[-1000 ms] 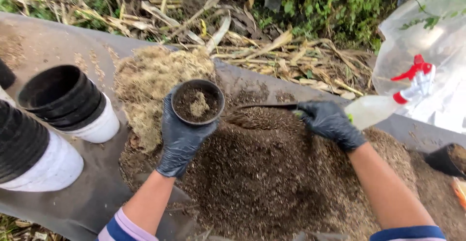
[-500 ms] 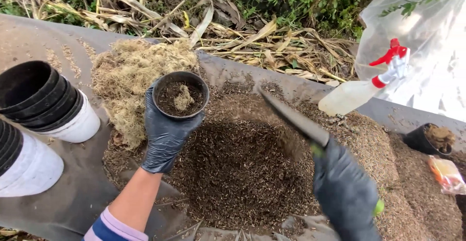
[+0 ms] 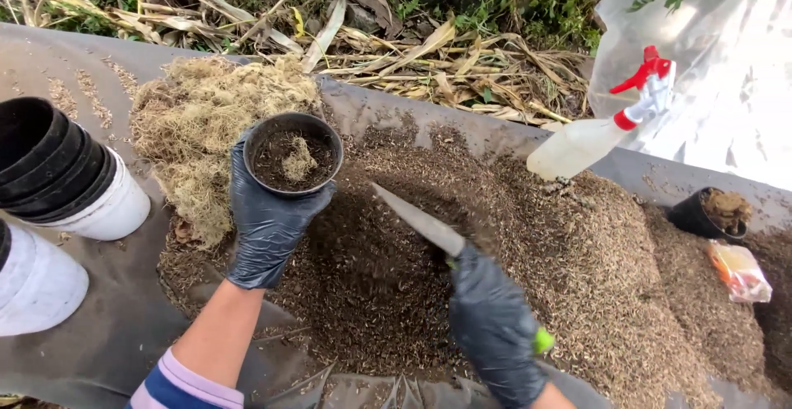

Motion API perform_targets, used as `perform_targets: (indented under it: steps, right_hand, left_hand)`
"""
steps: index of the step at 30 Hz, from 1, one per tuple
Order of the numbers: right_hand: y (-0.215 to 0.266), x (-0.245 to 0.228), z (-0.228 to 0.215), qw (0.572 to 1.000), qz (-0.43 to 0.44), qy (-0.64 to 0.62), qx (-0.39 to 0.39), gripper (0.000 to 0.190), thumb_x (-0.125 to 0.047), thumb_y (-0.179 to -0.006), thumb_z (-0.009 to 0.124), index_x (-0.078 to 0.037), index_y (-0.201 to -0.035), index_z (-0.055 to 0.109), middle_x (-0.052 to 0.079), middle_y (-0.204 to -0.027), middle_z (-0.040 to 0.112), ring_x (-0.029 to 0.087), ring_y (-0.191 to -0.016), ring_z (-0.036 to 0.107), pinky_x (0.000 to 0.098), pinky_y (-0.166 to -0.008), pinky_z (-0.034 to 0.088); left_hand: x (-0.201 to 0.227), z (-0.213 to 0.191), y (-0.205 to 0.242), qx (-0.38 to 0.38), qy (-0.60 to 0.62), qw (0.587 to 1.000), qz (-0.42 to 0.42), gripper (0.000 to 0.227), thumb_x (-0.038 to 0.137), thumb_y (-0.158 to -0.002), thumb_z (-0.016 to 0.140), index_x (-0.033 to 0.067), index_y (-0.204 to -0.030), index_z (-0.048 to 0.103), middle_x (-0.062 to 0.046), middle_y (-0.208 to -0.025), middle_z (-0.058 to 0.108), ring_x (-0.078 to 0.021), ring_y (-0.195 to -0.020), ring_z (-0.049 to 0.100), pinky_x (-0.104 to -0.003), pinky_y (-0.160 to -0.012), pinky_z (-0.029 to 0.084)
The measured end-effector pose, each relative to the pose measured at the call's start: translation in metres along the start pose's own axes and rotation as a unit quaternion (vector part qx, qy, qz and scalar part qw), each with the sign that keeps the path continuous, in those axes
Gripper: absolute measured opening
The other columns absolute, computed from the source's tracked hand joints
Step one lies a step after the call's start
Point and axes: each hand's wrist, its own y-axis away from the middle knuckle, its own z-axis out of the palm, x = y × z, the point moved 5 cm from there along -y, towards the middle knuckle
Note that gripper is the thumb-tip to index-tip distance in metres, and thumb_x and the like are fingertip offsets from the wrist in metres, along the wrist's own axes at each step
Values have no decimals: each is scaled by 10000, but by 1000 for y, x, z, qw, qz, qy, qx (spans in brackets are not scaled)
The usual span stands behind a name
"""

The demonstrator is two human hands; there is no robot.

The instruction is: Filling small plastic pots with soil using a hand trowel and moisturizing the soil with a spray bottle.

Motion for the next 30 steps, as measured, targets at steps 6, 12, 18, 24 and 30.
perform_targets:
  steps: [6,12,18,24,30]
  right_hand:
    - [19,54,13,993,5,-29,-113,303,-122,-1088,288,-67,-1275,520,-51,-645,508,84,-464,406,262,-375,332]
    - [-6,110,22,902,227,-209,-303,553,-501,-1074,208,-134,-1377,490,49,-819,711,141,-478,599,300,-367,458]
    - [-19,111,99,876,322,-293,-208,419,-476,-1043,392,-173,-1218,623,205,-1012,752,451,-1022,724,552,-862,586]
    - [-5,84,123,610,363,-683,-172,390,-451,-1098,368,-112,-1146,555,6,-672,476,127,-444,348,278,-302,279]
    - [-11,97,50,807,334,-367,-322,498,-535,-996,400,-164,-1199,664,256,-1099,747,488,-1130,675,596,-943,542]
  left_hand:
    - [15,4,-4,-19,94,995,-17,711,138,-755,887,69,-1341,490,-176,-1290,615,-325,-1185,615,-436,-1069,532]
    - [11,4,0,-35,116,992,-15,764,169,-761,884,66,-1382,452,-186,-1364,589,-343,-1270,584,-454,-1156,479]
    - [14,4,-1,-23,132,991,-11,762,146,-750,888,71,-1376,461,-180,-1356,589,-335,-1257,583,-451,-1156,474]
    - [6,3,-11,-17,96,995,-24,726,171,-734,887,61,-1342,506,-170,-1313,624,-327,-1216,610,-427,-1099,531]
    - [-19,30,0,-61,623,653,-427,842,151,-603,866,70,-1321,434,-181,-1470,523,-384,-1360,543,-553,-1069,518]
